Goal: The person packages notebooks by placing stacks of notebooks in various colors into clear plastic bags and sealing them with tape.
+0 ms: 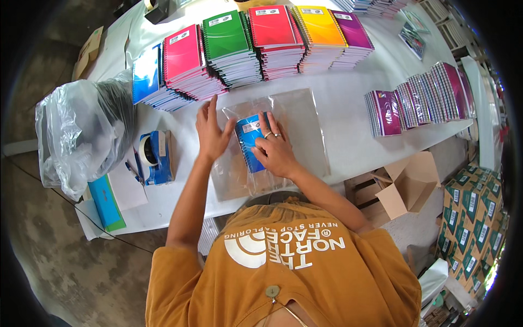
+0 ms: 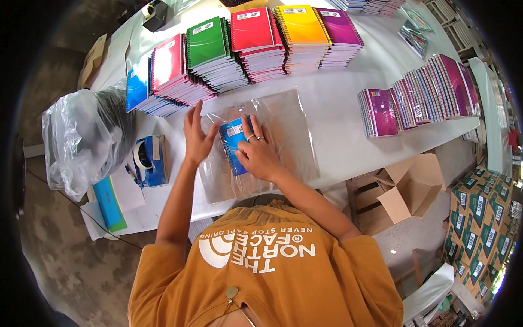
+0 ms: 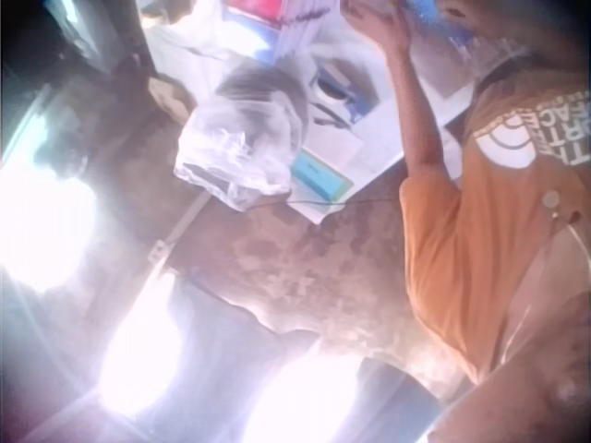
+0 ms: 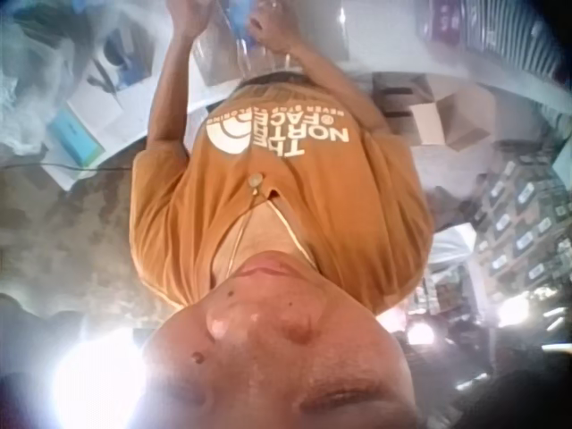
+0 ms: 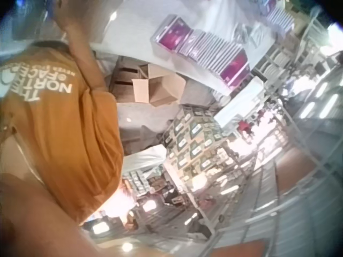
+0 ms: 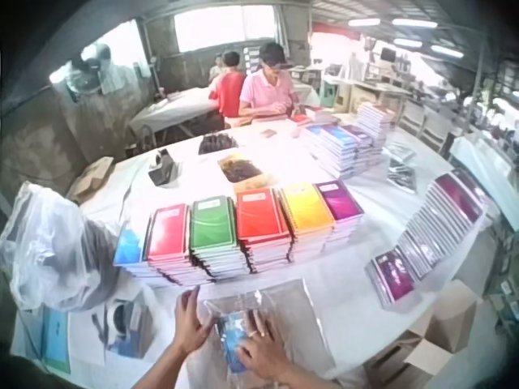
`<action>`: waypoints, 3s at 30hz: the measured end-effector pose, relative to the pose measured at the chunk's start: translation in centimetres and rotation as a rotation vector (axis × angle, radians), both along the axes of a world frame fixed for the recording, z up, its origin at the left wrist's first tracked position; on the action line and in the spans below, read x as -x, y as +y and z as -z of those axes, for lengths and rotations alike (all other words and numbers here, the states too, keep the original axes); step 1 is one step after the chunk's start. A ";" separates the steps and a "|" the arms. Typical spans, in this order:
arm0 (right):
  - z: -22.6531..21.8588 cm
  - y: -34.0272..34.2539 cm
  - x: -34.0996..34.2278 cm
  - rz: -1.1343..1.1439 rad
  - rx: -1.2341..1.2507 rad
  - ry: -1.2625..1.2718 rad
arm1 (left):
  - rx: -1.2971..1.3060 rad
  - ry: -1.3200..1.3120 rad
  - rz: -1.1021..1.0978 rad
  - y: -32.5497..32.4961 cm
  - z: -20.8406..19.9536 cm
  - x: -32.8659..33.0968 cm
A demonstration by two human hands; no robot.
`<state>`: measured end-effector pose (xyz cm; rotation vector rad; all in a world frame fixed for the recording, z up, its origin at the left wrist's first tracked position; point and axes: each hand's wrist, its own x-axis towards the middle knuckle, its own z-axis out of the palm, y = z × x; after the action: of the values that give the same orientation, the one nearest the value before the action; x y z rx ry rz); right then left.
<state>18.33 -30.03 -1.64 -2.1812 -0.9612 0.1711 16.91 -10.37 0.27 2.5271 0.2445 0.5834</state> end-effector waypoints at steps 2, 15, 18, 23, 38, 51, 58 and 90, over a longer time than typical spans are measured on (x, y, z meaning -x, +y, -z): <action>-0.2 0.2 0.0 -0.020 0.012 -0.008 | 0.194 0.327 0.228 2.3 1.3 -3.1; -0.3 0.1 0.1 0.012 -0.017 -0.012 | 0.184 0.039 -0.259 -2.0 -2.7 -5.5; -0.1 -0.1 -0.1 0.016 -0.002 0.003 | 0.083 -0.075 -0.182 -2.5 -4.0 -1.3; 0.1 -0.1 -0.1 -0.041 -0.073 0.106 | -0.221 0.384 0.040 -5.8 1.6 6.0; -1.2 -0.2 -4.0 -0.423 0.131 0.247 | -0.131 0.480 0.299 -2.0 -1.7 5.9; -3.9 0.3 -4.5 -0.476 0.323 0.277 | 0.088 0.067 0.173 -2.4 -1.9 15.9; -4.4 0.9 -4.5 -0.467 0.368 0.267 | 0.434 0.080 -0.759 8.8 -0.1 18.6; -5.3 1.1 -4.3 -0.363 0.297 0.037 | 0.762 0.679 0.016 -1.4 -7.9 6.6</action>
<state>22.64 -28.96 3.67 -2.2351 -1.3771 0.5546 10.32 -11.75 8.19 1.8748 0.5621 -0.3574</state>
